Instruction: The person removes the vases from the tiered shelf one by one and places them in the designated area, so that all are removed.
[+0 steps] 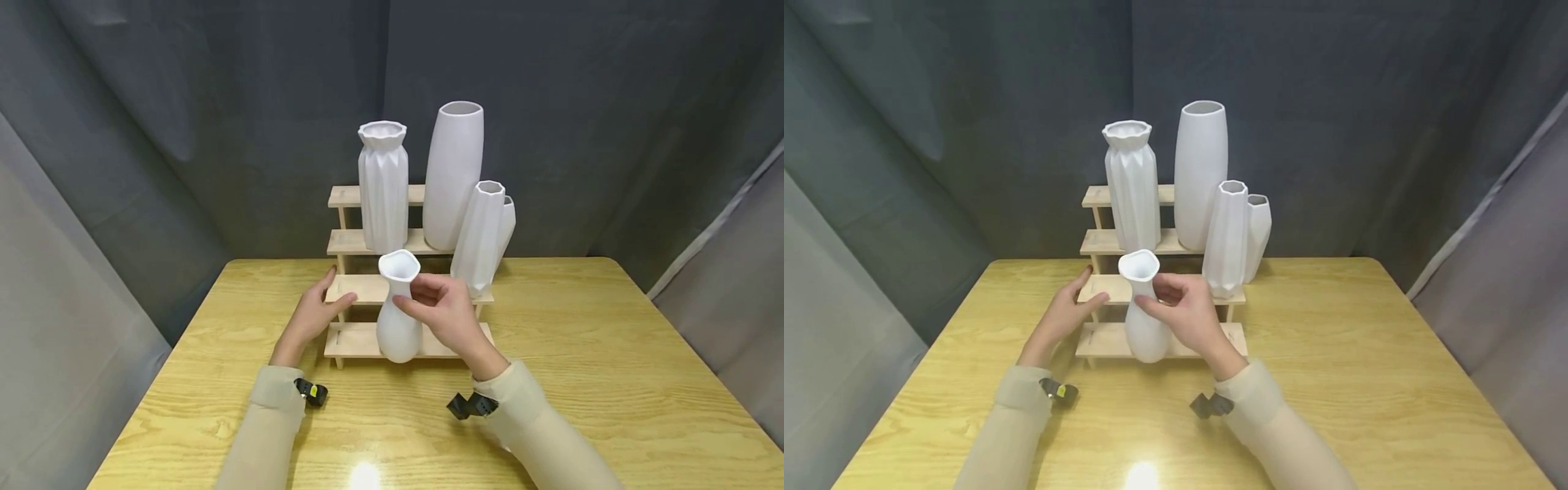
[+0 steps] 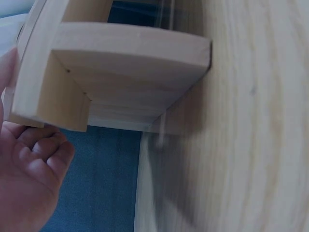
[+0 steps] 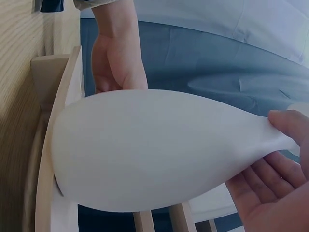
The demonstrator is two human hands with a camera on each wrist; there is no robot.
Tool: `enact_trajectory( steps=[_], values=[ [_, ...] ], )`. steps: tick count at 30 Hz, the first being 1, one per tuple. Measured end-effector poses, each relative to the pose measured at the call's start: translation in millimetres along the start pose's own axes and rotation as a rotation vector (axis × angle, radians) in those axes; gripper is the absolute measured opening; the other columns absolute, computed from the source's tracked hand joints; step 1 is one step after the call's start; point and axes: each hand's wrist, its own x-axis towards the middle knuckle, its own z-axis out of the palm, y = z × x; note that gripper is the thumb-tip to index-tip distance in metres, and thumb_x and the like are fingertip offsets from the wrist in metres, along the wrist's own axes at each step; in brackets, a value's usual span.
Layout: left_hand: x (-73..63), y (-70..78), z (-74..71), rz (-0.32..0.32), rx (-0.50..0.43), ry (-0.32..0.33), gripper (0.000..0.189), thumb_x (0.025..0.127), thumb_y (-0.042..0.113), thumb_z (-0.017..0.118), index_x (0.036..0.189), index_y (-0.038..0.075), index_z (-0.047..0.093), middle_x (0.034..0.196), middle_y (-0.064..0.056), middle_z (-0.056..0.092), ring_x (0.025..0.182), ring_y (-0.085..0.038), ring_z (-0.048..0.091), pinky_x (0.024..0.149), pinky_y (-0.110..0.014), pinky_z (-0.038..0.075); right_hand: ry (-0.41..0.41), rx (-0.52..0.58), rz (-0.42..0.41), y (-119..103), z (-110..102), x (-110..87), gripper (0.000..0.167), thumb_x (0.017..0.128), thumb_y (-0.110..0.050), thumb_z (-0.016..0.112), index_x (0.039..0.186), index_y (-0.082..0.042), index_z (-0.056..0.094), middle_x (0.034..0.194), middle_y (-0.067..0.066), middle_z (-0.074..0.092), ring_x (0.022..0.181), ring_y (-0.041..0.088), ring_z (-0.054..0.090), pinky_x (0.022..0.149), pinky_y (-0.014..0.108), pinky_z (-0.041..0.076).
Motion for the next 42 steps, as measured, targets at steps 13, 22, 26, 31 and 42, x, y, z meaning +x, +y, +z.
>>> enact_trajectory(
  steps=[13, 22, 26, 31, 42],
  values=[
    [-1.5, -1.6, -0.9, 0.0, 0.013, -0.009, 0.101, 0.084, 0.064, 0.067, 0.159, 0.016, 0.019, 0.162, -0.002, 0.017, 0.147, -0.02, 0.016, 0.117, -0.043, 0.024, -0.012, 0.033, -0.027, -12.0, -7.3, -25.0, 0.031, 0.081, 0.007, 0.077, 0.111, 0.009, 0.07, 0.105, 0.02, 0.07, 0.095, 0.026, 0.07, 0.083, 0.037, 0.057],
    [-2.9, -0.2, -1.2, -0.003, 0.024, -0.015, 0.099, 0.085, 0.064, 0.066, 0.159, 0.017, 0.019, 0.162, 0.0, 0.017, 0.148, -0.022, 0.015, 0.118, -0.044, 0.021, 0.007, 0.018, 0.011, -18.8, -18.8, -39.8, 0.034, 0.08, 0.006, 0.078, 0.113, 0.009, 0.069, 0.105, 0.021, 0.07, 0.094, 0.024, 0.07, 0.083, 0.036, 0.057],
    [-3.6, 0.6, -1.0, -0.015, 0.022, -0.018, 0.099, 0.085, 0.064, 0.066, 0.159, 0.018, 0.02, 0.162, 0.0, 0.017, 0.148, -0.022, 0.015, 0.118, -0.045, 0.021, 0.016, 0.014, 0.017, -20.4, -25.5, -45.8, 0.034, 0.08, 0.007, 0.078, 0.113, 0.01, 0.069, 0.103, 0.021, 0.071, 0.092, 0.023, 0.071, 0.082, 0.035, 0.058],
    [-3.2, -0.4, -0.6, -0.014, 0.021, -0.017, 0.098, 0.085, 0.064, 0.066, 0.159, 0.018, 0.02, 0.162, 0.0, 0.017, 0.148, -0.022, 0.014, 0.118, -0.046, 0.019, 0.031, -0.019, 0.026, -22.0, -35.1, -53.6, 0.032, 0.08, 0.007, 0.078, 0.111, 0.01, 0.07, 0.097, 0.017, 0.072, 0.088, 0.02, 0.071, 0.079, 0.033, 0.058],
    [-2.6, -2.0, -0.6, -0.015, 0.022, -0.019, 0.1, 0.084, 0.066, 0.065, 0.159, 0.019, 0.019, 0.162, 0.001, 0.017, 0.148, -0.022, 0.013, 0.118, -0.046, 0.019, 0.042, -0.04, 0.014, -25.7, -52.8, -66.9, 0.032, 0.078, 0.011, 0.077, 0.108, 0.014, 0.069, 0.101, 0.002, 0.073, 0.093, 0.017, 0.07, 0.08, 0.034, 0.058]
  ],
)
